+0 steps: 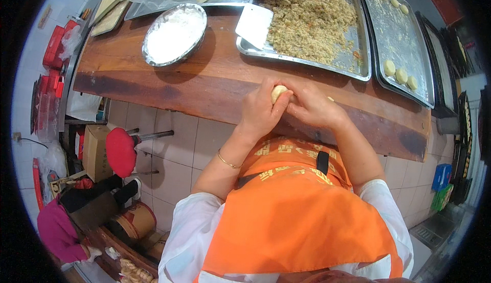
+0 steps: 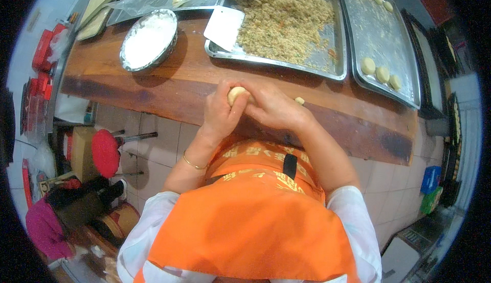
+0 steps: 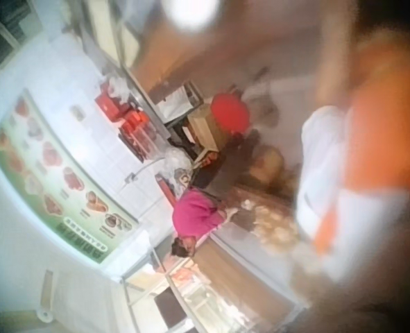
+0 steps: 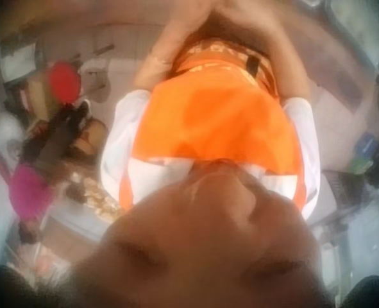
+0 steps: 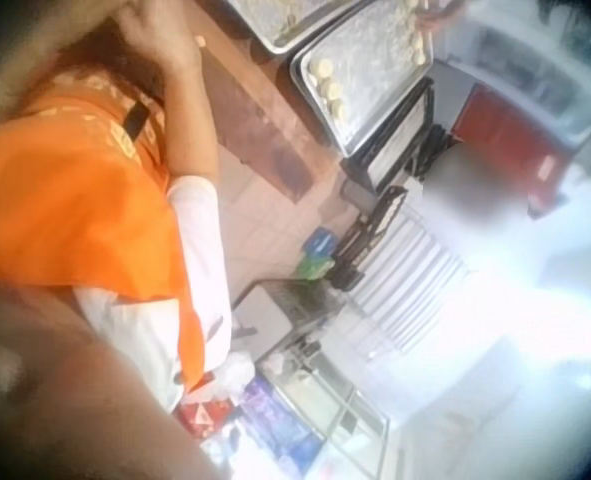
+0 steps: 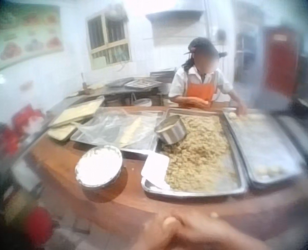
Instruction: The person flattens pieces of dough by hand, scoops a portion of savory filling onto the dough, pinches the edges together to seal the mixture inside, rolls the dough into a ball, and places it onto a metal tray.
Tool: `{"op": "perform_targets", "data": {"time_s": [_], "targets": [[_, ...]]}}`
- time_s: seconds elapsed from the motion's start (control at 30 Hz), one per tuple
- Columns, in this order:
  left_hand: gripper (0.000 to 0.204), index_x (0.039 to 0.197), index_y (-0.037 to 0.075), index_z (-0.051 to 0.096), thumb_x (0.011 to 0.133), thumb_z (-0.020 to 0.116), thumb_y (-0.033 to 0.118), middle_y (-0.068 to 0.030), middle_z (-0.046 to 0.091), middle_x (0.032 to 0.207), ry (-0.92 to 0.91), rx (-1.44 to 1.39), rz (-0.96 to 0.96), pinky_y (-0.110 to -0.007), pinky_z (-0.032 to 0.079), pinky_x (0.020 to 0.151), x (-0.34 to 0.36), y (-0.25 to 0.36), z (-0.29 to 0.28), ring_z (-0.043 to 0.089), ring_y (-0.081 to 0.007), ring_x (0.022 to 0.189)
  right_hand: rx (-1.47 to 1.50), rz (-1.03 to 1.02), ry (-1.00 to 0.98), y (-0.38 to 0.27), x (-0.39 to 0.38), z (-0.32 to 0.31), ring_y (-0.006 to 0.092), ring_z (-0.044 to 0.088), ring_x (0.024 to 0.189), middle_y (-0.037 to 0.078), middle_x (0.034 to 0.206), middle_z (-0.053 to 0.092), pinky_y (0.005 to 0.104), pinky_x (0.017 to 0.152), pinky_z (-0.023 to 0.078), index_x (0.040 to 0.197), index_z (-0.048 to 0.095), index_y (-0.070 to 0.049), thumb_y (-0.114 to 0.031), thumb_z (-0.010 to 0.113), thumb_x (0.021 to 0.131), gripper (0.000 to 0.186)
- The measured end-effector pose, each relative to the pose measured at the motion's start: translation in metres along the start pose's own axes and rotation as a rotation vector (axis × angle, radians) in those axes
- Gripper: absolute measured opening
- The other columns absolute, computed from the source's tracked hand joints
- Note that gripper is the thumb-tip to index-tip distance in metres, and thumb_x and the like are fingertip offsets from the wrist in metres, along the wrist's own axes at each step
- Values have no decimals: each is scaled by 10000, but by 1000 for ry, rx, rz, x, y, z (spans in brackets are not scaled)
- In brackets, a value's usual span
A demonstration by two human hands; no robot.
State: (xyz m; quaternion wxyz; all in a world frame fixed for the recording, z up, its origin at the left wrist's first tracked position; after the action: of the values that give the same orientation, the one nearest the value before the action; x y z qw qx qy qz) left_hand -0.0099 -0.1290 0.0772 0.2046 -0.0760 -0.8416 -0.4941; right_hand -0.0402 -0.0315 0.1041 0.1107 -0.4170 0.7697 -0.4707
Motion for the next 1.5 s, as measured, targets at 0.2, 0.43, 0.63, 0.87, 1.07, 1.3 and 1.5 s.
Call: {"op": "perform_targets", "data": {"time_s": [0.2,0.43,0.63,0.87,1.07,1.3,1.5], "targets": [[200,1010,36,585,928,650,207,-196,663,839,58,47,-50,-399,518,632,-5,-6,5,671,-362,741,-60,200,-38,25,-13,12,442,617,891,253,932,643,453,769,497,1094,579,14,-154,595,892,264],[213,987,18,577,946,628,221,-169,648,791,93,-48,-152,-376,506,645,-2,-15,5,643,-286,702,119,207,-14,37,-27,17,305,582,719,188,827,622,379,706,484,1029,587,11,-171,594,900,222],[271,1015,13,570,986,571,283,-185,650,838,105,51,-404,-408,503,680,-1,-78,-32,639,-336,745,351,444,-102,53,-46,10,289,584,781,128,850,628,383,749,479,966,605,7,-213,574,939,224],[238,1052,-1,642,924,631,200,-187,644,1019,39,719,-140,-443,499,783,1,-64,-42,622,-370,921,-64,415,-99,63,-32,-2,400,590,903,204,934,634,450,811,471,943,606,4,-204,651,890,220],[282,1132,3,620,886,654,136,-173,612,1053,-95,212,-19,-437,478,854,-15,-33,25,587,-367,999,-403,304,89,75,-38,-10,374,606,918,172,937,622,449,800,498,941,636,-26,-198,727,820,229],[197,1011,-21,596,841,681,33,-196,605,1008,-252,152,11,-435,496,786,-25,-14,75,608,-377,921,-694,450,95,79,-95,-55,359,611,926,145,955,589,450,762,510,1014,629,-56,-88,708,818,213],[211,1028,-21,624,844,696,51,-196,598,1008,-304,132,-77,-410,513,727,-17,-32,58,620,-361,855,-199,428,275,81,-103,-44,355,611,882,152,922,595,440,749,512,988,619,-35,-39,677,831,168]]}}
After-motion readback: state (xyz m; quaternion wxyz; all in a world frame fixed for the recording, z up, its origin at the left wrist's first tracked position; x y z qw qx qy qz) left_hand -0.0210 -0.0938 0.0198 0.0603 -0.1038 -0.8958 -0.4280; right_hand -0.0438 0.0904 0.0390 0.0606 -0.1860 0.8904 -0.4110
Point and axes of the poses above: each hand's wrist, its own x-axis towards the middle knuckle, its own z-axis out of the palm, y = z × x, the point moved 9 cm from there along x, towards the middle knuckle
